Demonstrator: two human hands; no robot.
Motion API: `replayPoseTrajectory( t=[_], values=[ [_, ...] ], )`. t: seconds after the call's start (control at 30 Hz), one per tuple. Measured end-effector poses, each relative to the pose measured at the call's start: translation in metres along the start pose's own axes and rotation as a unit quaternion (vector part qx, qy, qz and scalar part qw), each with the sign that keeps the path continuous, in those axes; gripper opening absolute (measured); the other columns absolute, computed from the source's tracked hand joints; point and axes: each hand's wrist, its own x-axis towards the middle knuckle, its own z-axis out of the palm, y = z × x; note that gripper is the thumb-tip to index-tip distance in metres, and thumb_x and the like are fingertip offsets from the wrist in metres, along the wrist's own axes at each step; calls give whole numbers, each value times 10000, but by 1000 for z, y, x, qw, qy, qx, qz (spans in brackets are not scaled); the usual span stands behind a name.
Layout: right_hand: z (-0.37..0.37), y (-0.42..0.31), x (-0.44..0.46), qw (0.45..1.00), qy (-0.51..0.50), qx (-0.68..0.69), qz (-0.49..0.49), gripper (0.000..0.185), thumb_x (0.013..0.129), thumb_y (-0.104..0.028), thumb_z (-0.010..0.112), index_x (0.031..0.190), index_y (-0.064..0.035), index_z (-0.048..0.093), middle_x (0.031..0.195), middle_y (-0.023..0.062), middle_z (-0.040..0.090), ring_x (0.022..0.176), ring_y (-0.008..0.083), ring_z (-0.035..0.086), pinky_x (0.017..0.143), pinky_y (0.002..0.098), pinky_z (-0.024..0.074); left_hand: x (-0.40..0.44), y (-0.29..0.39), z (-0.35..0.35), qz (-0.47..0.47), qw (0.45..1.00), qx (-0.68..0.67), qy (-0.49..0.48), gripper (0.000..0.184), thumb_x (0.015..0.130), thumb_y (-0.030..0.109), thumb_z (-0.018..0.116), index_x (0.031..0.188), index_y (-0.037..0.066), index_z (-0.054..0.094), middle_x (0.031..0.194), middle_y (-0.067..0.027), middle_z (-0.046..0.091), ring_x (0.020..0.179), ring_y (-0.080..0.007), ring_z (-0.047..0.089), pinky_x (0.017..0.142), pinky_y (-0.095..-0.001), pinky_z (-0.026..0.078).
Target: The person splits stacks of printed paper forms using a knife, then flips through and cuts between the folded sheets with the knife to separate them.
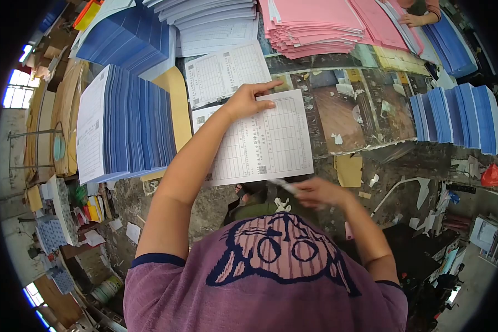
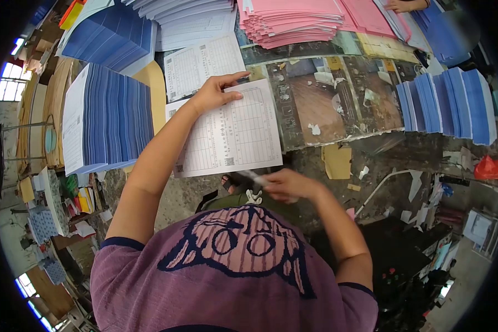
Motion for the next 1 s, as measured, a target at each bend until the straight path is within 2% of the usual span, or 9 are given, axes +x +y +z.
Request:
replayPoseTrajectory(
  t=[0.1,0.17,0.33,0.37,0.47,0.53,0.63,0.83,1.0],
  values=[
    [38,-2,63,986,-34,-126,-106,279,893,-115,500,1166,-106,559,553,-25,515,419,53,408,372,191,315,4,6,3,-4,1000,16,0,584,733,37,691,1265,209,523,736,9,562,567,-76,404,556,-190,359],
    [68,-15,107,967,-117,-179,-136,294,899,-121,485,1184,-115,552,579,-4,539,463,86,445,427,207,350,8,8,5,-5,1000,24,3,597,729,24,690,1272,201,517,744,8,563,565,-74,396,547,-186,353],
    [70,-41,94,931,-157,-276,-178,310,901,-126,466,1201,-102,542,603,11,540,513,111,464,501,238,380,11,8,4,14,999,32,-23,435,780,205,686,1200,178,578,758,-28,603,591,-115,491,593,-230,415],
    [52,-43,73,931,-151,-282,-176,311,902,-129,462,1201,-101,543,608,12,542,515,111,462,508,238,378,12,10,2,-33,996,79,-18,388,790,256,668,1159,158,596,760,-40,611,596,-125,506,596,-242,423],
    [13,-57,-3,958,-84,-240,-128,349,893,-122,485,1239,-111,525,613,0,541,484,85,413,469,211,346,21,29,-4,-170,962,216,3,381,821,409,613,1035,96,649,766,-76,634,612,-154,549,607,-277,450],
    [4,-60,-39,985,-19,-156,-67,384,883,-83,497,1267,-99,501,621,6,533,455,75,382,413,191,304,14,35,-5,-157,959,235,14,396,823,441,591,991,88,655,760,-83,637,611,-162,557,609,-288,455],
    [3,-39,-63,996,46,-20,-69,384,880,-65,486,1262,-102,506,592,-2,509,442,57,357,381,169,267,-2,32,-14,-131,949,283,40,498,831,537,525,858,63,672,742,-104,645,608,-185,579,617,-320,469],
    [3,-16,-77,984,101,108,-102,391,876,-30,500,1262,-90,505,599,8,506,459,55,359,385,168,262,31,14,-127,-162,959,173,159,416,820,450,591,775,46,680,590,-47,587,477,-144,496,513,-257,428],
    [-25,-8,-81,967,161,173,-92,385,878,-23,506,1261,-66,499,605,10,499,460,57,351,388,173,258,110,-71,-185,-175,960,166,142,390,816,418,611,769,36,674,584,-43,578,470,-136,486,495,-246,424]
  ],
)
